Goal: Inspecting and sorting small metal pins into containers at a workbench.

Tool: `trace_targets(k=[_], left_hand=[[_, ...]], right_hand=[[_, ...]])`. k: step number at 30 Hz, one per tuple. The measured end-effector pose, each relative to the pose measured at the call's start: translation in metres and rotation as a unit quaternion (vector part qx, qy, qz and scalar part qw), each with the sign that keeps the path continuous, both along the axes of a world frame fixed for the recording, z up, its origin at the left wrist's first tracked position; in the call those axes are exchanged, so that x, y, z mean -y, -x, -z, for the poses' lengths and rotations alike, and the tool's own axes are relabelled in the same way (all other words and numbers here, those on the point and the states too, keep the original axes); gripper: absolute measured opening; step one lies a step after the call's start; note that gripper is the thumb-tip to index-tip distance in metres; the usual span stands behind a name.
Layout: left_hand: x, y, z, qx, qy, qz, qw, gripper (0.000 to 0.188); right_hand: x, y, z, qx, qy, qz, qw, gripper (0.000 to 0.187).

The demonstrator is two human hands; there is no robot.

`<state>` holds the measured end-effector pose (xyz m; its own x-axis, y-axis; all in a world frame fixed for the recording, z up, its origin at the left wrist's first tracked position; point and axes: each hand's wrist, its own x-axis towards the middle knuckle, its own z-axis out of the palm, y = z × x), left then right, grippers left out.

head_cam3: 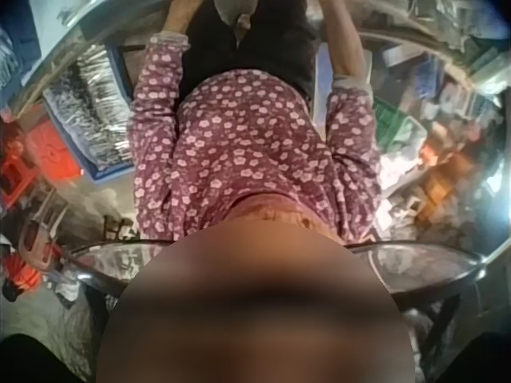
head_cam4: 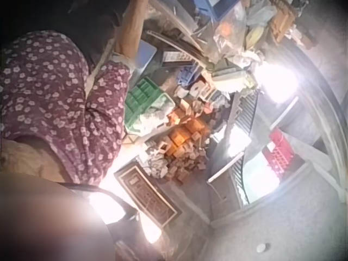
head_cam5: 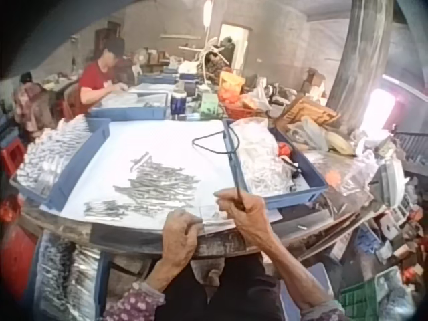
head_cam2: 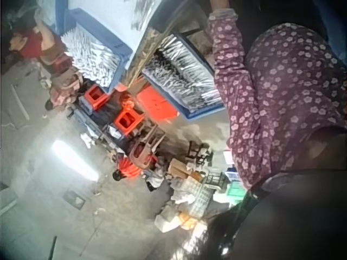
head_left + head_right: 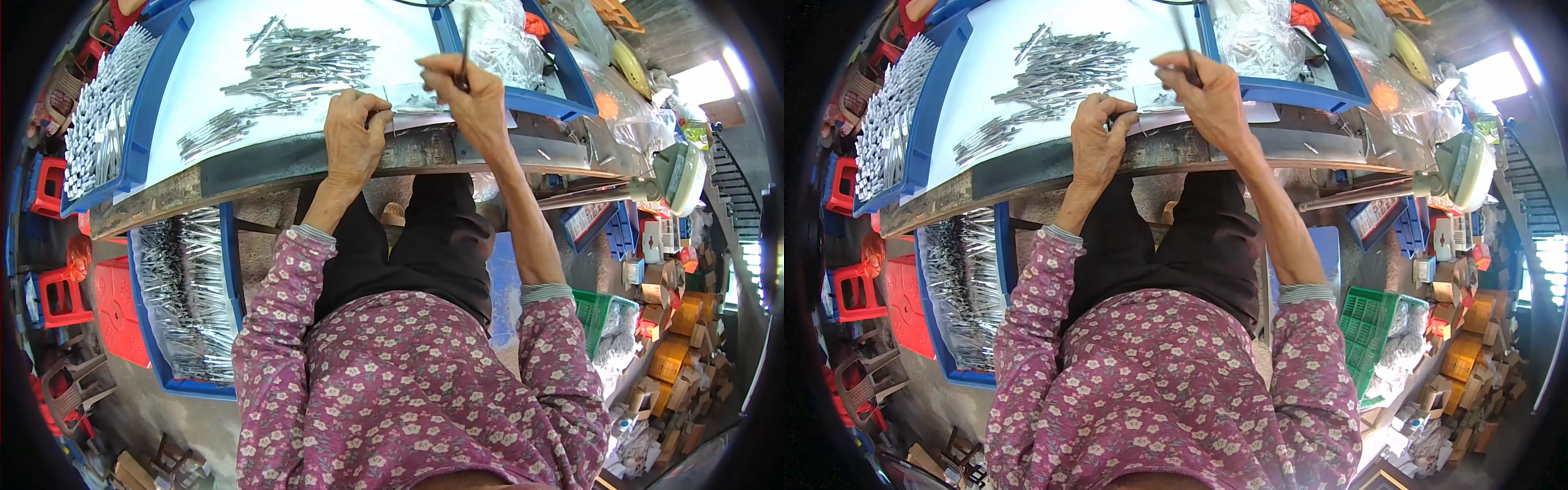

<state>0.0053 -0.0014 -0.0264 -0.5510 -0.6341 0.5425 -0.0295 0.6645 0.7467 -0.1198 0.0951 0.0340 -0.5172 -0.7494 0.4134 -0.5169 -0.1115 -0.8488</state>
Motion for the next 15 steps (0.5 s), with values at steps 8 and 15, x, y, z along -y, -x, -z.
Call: trace_targets(k=[8,15], left_hand=[[-0.003,0.002,0.001,-0.017,0.008,0.006,1.0,0.005],[-0.001,0.001,0.004,-0.045,0.032,-0.001,0.998,0.004]], right_hand=[[0.009,-0.012,0.005,-0.14,0.0,0.006,0.99,0.021],[-0.005,-0.025,-0.036,-0.178,-0.02,0.073,0.981,0.021]])
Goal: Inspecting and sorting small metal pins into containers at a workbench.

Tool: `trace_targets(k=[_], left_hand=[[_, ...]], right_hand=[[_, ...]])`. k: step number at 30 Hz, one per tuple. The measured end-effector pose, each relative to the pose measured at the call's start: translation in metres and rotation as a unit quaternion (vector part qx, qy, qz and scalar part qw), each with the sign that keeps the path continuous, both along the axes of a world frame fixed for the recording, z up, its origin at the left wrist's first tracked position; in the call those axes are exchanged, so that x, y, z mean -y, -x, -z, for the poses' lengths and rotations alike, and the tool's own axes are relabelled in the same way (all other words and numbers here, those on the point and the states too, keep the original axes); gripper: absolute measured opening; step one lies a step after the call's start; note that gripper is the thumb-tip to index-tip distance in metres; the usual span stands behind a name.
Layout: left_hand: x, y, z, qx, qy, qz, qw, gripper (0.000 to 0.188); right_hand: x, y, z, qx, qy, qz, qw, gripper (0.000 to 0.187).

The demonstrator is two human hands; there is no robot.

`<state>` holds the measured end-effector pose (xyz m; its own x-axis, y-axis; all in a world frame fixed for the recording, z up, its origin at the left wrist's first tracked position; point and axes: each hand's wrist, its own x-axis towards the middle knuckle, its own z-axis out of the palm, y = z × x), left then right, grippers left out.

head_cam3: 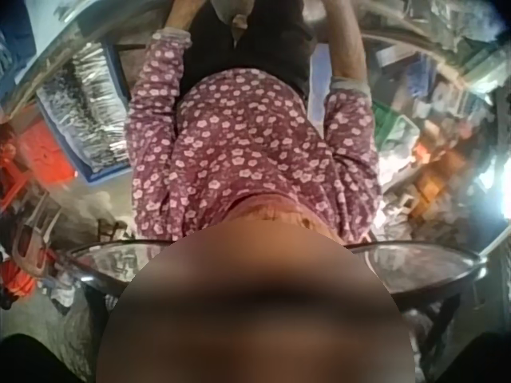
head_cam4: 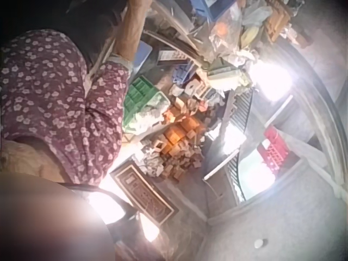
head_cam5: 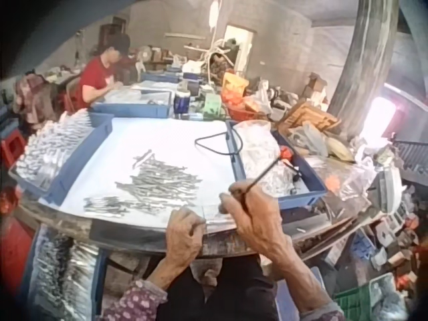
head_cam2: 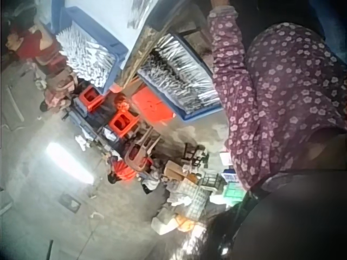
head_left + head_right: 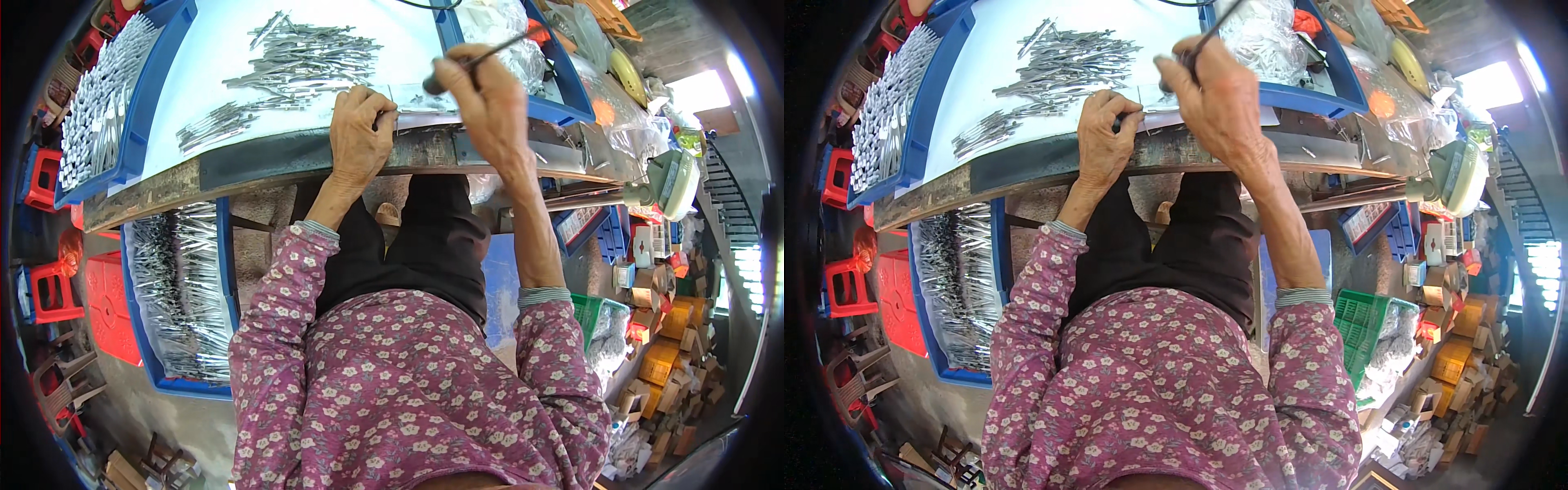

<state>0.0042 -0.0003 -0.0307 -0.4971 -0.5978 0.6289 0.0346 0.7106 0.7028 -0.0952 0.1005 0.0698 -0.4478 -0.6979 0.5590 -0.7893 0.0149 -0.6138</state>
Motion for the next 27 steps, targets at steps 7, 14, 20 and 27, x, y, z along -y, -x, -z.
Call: trace_targets(k=[7,14,20,27], left_hand=[[0.002,0.003,0.001,-0.005,0.019,0.004,1.0,0.003],[-0.001,0.0,-0.003,0.003,-0.003,0.01,1.0,0.005],[0.0,0.004,-0.002,-0.005,0.001,0.021,1.0,0.003],[0.003,0.0,-0.004,0.023,0.011,0.021,0.999,0.004]], right_hand=[[0.011,-0.005,0.034,-0.131,-0.057,-0.002,0.99,0.024],[-0.008,-0.001,-0.013,-0.019,-0.008,0.056,0.998,0.022],[-0.005,0.013,0.054,-0.081,-0.006,0.074,0.994,0.02],[-0.031,0.015,0.031,0.173,0.019,0.119,0.977,0.023]])
